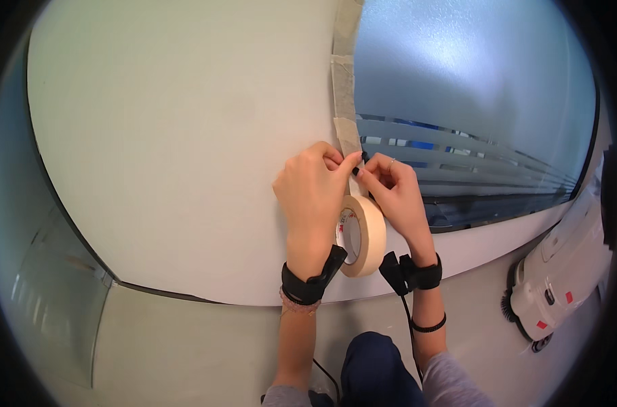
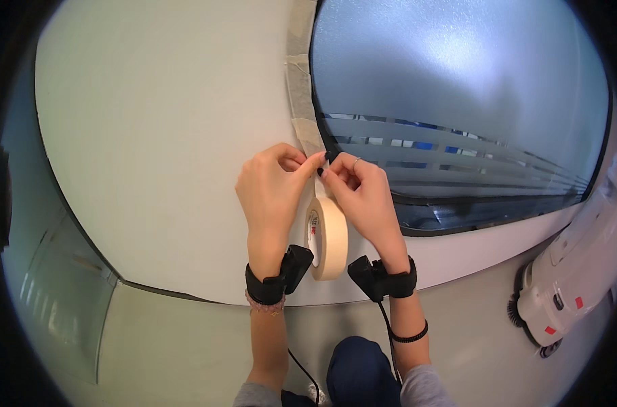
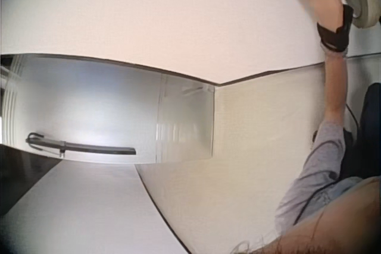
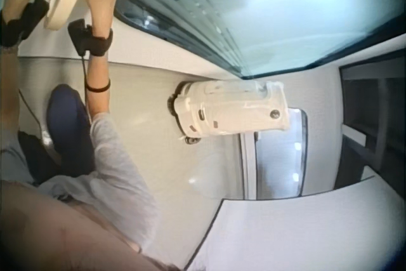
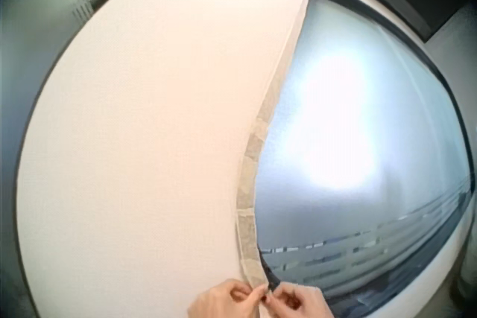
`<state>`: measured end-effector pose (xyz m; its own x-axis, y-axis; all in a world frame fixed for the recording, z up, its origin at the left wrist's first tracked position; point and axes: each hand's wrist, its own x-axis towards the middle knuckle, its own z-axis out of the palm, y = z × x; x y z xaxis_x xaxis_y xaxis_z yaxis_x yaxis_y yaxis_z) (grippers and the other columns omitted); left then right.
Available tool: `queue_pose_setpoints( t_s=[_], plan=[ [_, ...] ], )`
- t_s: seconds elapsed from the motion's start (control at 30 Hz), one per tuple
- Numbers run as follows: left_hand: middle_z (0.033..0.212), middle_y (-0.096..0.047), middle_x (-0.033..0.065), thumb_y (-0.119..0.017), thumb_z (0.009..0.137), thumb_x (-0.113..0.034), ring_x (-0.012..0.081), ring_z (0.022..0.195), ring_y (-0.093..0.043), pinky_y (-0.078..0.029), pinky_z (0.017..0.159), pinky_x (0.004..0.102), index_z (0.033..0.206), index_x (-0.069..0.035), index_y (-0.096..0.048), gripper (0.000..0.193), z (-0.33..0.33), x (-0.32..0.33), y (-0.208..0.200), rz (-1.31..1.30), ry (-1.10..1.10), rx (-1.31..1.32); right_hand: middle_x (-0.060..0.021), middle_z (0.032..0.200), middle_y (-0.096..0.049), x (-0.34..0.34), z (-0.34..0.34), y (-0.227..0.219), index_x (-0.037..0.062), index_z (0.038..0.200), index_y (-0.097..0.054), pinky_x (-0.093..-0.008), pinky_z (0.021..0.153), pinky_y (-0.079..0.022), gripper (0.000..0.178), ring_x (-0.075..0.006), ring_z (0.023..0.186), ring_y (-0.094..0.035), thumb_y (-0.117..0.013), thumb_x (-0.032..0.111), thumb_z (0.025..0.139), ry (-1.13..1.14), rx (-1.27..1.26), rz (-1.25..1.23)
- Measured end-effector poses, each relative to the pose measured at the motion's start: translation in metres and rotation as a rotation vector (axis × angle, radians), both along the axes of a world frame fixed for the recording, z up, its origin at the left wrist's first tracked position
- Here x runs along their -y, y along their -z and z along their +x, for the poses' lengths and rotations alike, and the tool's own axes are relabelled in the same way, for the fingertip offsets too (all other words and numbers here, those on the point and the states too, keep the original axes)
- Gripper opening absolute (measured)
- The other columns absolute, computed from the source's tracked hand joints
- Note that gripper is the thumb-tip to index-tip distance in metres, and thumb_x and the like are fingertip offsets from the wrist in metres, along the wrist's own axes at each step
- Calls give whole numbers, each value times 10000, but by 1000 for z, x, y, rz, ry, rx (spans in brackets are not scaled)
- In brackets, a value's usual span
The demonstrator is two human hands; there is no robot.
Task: Apply masking tape to the edge of a curved window frame or panel.
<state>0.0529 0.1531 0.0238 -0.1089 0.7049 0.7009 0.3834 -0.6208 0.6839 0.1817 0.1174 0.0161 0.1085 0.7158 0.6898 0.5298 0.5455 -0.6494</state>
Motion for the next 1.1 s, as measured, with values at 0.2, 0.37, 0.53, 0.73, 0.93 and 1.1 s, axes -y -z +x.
queue_pose_setpoints(
  t_s=[0.2,0.37,0.53,0.73,0.93,1.1],
  plan=[
    [624,-668,60,-759,735,-301,217,555,-626,-451,519,303,683,-38,-703,274,-3,-3,-11,-36,8,-106,-134,729,-600,11,-14,-8,2,840,-589,-372,551,-450,47,-337,621,-572,-582,45,824,307,482,227],
    [605,-667,59,-749,744,-289,222,540,-627,-455,516,310,676,-43,-718,257,-10,-11,-16,3,1,-205,-121,734,-596,11,-14,-11,24,892,-600,-381,554,-463,71,-320,655,-596,-576,26,825,327,666,307],
    [551,-643,41,-766,726,-336,158,488,-598,-430,494,279,626,-56,-713,301,-15,-19,-19,-28,123,-241,-121,715,-599,23,-38,19,15,847,-605,-384,567,-477,108,-312,654,-609,-616,38,741,-21,753,315],
    [559,-638,22,-773,722,-377,146,490,-583,-413,484,267,646,-80,-704,315,-18,-20,3,120,-4,-206,-105,671,-597,30,-39,62,-9,814,-610,-353,525,-426,105,-265,572,-570,-614,85,860,-167,450,38],
    [560,-629,24,-786,718,-398,156,490,-578,-414,488,266,666,-74,-676,347,-13,-14,12,222,-50,-245,-62,641,-565,54,-31,77,-12,785,-644,-276,519,-374,50,-150,544,-478,-653,22,821,-150,112,76],
    [591,-652,47,-751,773,-386,138,518,-612,-437,515,254,702,-42,-687,357,-21,-11,16,42,19,-176,-60,637,-551,66,-16,62,-10,750,-636,-281,565,-386,52,-152,593,-474,-668,7,787,-192,70,97]
  ],
)
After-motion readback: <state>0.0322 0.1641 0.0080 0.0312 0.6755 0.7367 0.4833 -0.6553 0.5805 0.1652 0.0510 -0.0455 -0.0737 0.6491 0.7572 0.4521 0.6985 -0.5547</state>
